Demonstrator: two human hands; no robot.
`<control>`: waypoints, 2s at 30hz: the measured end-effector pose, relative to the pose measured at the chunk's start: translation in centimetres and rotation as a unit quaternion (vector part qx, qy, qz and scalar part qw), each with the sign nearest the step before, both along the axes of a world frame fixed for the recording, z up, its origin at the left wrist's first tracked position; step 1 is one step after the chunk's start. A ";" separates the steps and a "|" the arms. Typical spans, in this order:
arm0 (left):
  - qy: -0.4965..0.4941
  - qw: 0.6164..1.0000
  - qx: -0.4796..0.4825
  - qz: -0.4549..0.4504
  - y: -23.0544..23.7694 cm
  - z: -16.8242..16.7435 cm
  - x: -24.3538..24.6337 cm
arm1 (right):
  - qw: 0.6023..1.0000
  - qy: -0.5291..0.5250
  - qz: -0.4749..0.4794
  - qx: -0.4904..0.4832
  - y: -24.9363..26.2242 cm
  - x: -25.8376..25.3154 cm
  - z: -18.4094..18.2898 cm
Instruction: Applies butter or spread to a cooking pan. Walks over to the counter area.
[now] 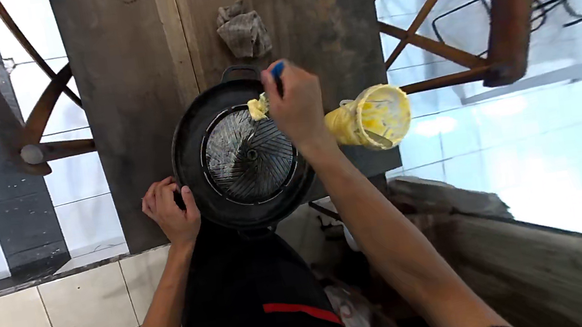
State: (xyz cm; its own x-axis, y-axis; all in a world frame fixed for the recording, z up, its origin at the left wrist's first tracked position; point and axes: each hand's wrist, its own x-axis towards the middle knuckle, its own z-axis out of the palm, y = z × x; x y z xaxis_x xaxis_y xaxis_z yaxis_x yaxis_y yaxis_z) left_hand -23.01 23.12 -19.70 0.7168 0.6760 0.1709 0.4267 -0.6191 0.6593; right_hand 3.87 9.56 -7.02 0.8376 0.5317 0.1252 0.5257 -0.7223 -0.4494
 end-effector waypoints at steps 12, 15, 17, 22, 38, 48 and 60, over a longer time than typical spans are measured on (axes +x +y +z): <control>-0.001 1.000 -0.006 0.010 -0.1 0.1 0.1 | 0.994 -0.011 0.082 0.076 -6.1 -2.2 -0.9; -0.007 1.000 -0.007 0.013 -0.3 0.4 0.2 | 0.998 -0.018 0.019 -0.053 -7.7 -4.9 1.0; -0.003 1.000 -0.003 0.016 -0.1 0.4 0.2 | 0.990 0.006 -0.001 -0.141 -5.7 -5.3 2.3; 0.003 1.000 -0.002 0.008 0.0 0.1 -0.1 | 0.978 0.026 0.120 -0.170 1.0 -4.9 3.2; 0.005 1.000 -0.007 0.011 0.0 0.0 0.3 | 0.925 0.208 0.300 0.108 0.9 -3.3 -0.6; 0.023 0.999 -0.034 0.017 0.1 0.2 0.2 | 0.818 0.246 0.519 -0.018 -2.1 -4.4 0.4; 0.010 0.999 -0.045 0.021 0.2 0.2 0.3 | 0.846 0.275 0.457 0.021 -4.0 -4.2 -0.3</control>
